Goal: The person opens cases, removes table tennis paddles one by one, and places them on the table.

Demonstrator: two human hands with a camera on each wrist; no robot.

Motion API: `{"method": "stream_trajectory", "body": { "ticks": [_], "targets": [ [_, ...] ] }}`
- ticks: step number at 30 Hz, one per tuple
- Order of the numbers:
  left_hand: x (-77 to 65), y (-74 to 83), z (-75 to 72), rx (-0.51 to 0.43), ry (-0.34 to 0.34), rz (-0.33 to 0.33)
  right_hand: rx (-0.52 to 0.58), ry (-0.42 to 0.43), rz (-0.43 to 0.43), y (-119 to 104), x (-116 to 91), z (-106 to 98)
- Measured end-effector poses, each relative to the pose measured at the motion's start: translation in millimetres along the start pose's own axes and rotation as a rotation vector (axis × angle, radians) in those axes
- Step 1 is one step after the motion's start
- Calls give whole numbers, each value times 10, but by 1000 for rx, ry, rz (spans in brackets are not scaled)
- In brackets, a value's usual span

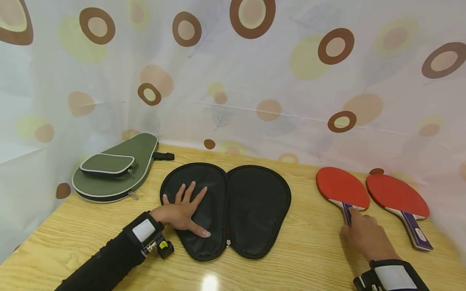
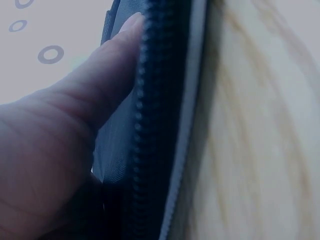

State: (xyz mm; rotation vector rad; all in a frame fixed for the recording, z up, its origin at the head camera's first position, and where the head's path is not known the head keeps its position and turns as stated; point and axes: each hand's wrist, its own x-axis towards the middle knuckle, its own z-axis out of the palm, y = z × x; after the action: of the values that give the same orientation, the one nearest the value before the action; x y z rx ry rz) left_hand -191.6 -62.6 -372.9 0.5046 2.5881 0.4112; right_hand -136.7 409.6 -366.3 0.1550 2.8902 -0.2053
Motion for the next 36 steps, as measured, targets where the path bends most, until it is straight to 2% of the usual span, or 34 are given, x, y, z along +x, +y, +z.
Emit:
{"method": "stream_trajectory", "body": {
  "ticks": [9,17,24,30,36],
  "targets": [
    [1,2,-14,-6,0,2,-17,31,-9,31,-8,-19],
    [12,-15,-11,3,-19,-10,-4,0,33,-2,9,-16],
    [9,-12,11,-1,2,-4,-13,3,53,-21,15,-7],
    [19,-5,22,-2,3,-5,13,-36,84,-10,5,1],
    [22,-6,29,2,7,-4,34,-28,75,16,-21,20]
  ]
}}
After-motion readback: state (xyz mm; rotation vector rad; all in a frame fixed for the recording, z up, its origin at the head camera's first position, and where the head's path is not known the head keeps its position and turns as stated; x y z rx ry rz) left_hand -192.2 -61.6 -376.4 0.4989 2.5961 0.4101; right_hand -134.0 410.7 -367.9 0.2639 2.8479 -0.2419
